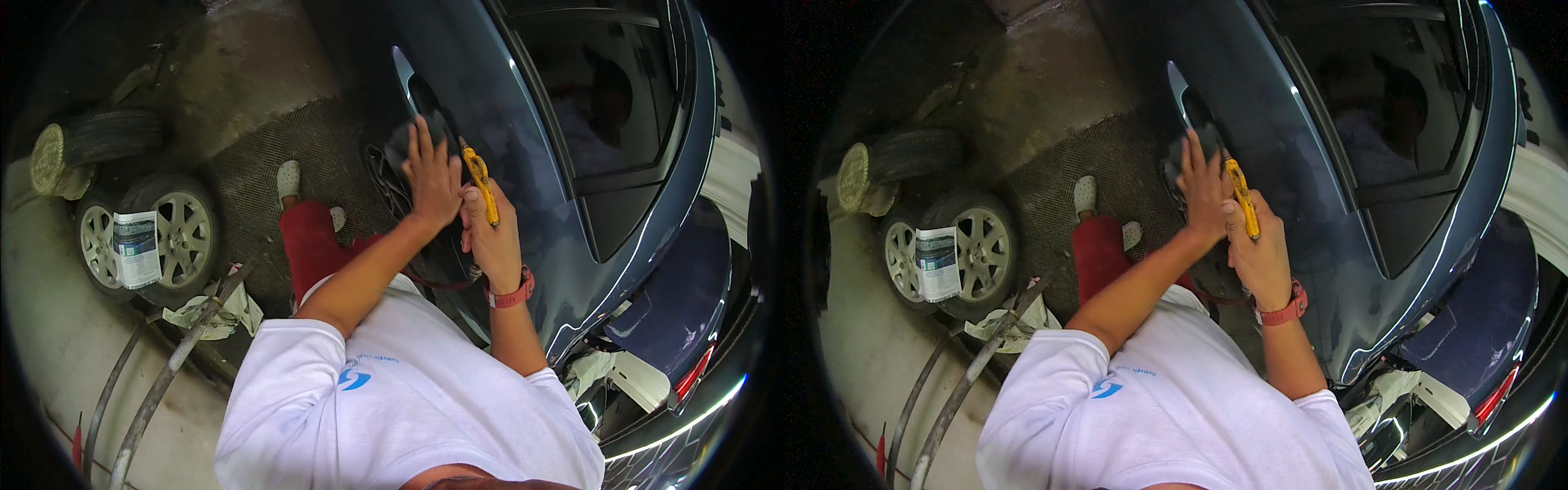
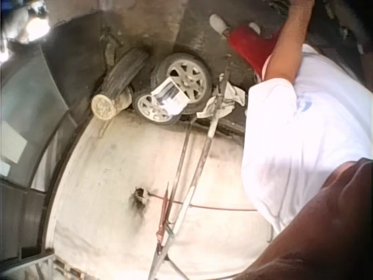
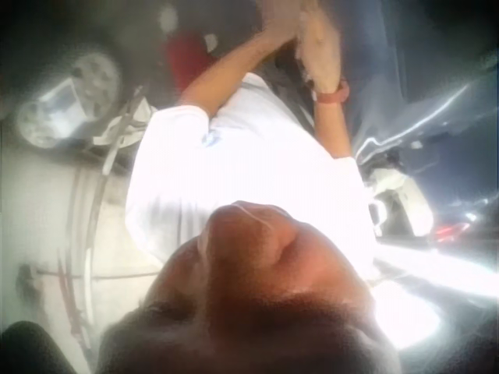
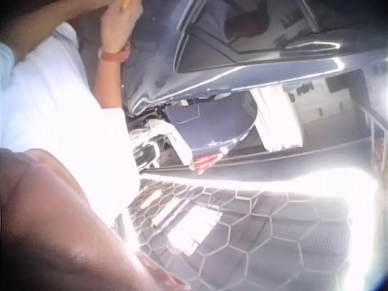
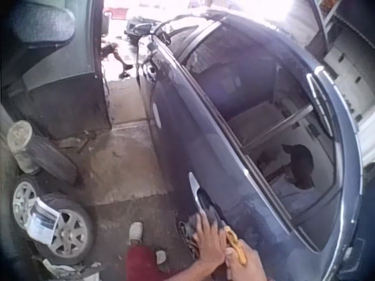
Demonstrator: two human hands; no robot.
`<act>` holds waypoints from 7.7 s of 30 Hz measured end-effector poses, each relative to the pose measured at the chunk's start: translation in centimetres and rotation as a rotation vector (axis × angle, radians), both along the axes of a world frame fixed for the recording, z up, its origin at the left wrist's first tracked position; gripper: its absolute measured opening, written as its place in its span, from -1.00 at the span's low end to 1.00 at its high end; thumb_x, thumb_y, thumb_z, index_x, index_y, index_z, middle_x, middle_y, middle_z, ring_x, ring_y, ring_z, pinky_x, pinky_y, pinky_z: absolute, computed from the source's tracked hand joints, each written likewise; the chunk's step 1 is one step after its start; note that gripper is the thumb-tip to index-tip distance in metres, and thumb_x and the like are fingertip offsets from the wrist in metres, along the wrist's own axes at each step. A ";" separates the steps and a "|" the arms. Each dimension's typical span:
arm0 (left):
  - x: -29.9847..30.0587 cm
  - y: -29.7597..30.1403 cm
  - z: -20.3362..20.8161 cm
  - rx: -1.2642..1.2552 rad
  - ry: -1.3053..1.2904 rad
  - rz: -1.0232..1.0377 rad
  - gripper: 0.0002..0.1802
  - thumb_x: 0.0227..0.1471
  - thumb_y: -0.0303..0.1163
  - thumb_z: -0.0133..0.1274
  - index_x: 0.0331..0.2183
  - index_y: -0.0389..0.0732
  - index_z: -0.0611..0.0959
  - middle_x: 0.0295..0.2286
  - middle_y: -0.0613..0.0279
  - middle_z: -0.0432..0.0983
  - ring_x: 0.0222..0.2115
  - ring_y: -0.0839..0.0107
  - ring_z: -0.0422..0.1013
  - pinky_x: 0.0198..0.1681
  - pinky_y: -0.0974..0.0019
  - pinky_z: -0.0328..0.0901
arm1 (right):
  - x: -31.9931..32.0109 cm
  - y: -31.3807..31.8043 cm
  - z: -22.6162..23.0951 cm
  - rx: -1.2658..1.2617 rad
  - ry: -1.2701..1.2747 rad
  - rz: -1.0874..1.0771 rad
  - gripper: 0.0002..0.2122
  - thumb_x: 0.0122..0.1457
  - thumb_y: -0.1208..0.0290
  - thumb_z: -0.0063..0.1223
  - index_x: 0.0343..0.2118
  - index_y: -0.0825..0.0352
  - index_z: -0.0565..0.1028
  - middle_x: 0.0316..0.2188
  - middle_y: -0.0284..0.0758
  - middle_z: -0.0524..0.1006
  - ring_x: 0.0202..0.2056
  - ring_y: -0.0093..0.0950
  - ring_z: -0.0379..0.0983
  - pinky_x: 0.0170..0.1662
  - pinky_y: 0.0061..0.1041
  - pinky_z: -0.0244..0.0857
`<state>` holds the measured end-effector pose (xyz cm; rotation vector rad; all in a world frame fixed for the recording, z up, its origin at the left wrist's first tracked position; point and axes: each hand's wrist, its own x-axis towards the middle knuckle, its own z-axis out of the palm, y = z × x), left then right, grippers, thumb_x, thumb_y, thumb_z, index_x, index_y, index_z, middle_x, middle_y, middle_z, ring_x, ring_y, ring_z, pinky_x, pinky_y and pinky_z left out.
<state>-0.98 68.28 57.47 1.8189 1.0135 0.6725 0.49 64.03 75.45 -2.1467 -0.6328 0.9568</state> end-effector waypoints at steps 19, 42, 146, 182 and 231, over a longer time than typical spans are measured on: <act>1.1 17.6 -2.2 -0.338 0.164 -0.025 -0.38 0.40 0.05 -0.14 -0.07 -0.43 0.49 -0.09 -0.38 0.48 -0.07 -0.35 0.50 0.02 -0.26 0.40 | -1.2 6.2 -1.1 -0.097 0.041 -0.094 -0.59 0.46 -0.01 0.03 -0.28 0.33 0.45 -0.60 -0.49 0.34 -0.70 -0.72 0.25 -0.64 -0.64 0.16; 0.6 22.4 -6.5 -0.386 -0.104 -0.141 -0.29 0.47 -0.11 -0.21 0.40 -0.38 0.13 0.35 -0.57 -0.07 0.36 -0.46 -0.05 0.44 -0.21 -0.08 | 1.8 18.9 -4.8 -0.213 0.037 -0.290 -0.55 0.44 0.01 0.06 -0.30 0.42 0.48 -0.67 -0.41 0.36 -0.75 -0.59 0.31 -0.67 -0.50 0.18; 7.2 43.7 -13.0 -0.830 -0.174 0.215 -0.15 0.43 -0.07 -0.13 0.48 -0.18 -0.09 0.29 -0.48 0.07 0.34 -0.36 0.06 0.41 -0.13 0.01 | 0.6 46.5 -4.1 -0.251 0.086 -0.310 -0.65 0.47 0.09 0.03 -0.17 0.37 0.46 -0.61 -0.50 0.36 -0.70 -0.74 0.25 -0.65 -0.65 0.14; 14.0 65.8 -44.5 -1.238 -0.310 0.618 0.04 0.33 0.32 -0.13 0.45 -0.31 0.08 0.41 -0.26 0.04 0.42 -0.12 0.04 0.46 0.05 -0.03 | 2.2 53.5 -19.3 -0.630 0.238 -0.204 -0.61 0.42 0.01 0.08 -0.21 0.35 0.46 -0.59 -0.48 0.39 -0.61 -0.69 0.31 -0.53 -0.59 0.17; 13.5 73.4 -3.4 0.157 -0.376 0.309 -0.31 0.17 0.01 0.20 0.27 0.04 0.50 0.17 -0.16 0.35 0.28 -0.21 0.13 0.25 -0.27 0.02 | -2.4 49.3 -6.8 -0.120 0.075 -0.282 -0.45 0.36 -0.17 0.09 -0.17 0.38 0.41 -0.57 -0.49 0.39 -0.64 -0.73 0.31 -0.60 -0.64 0.22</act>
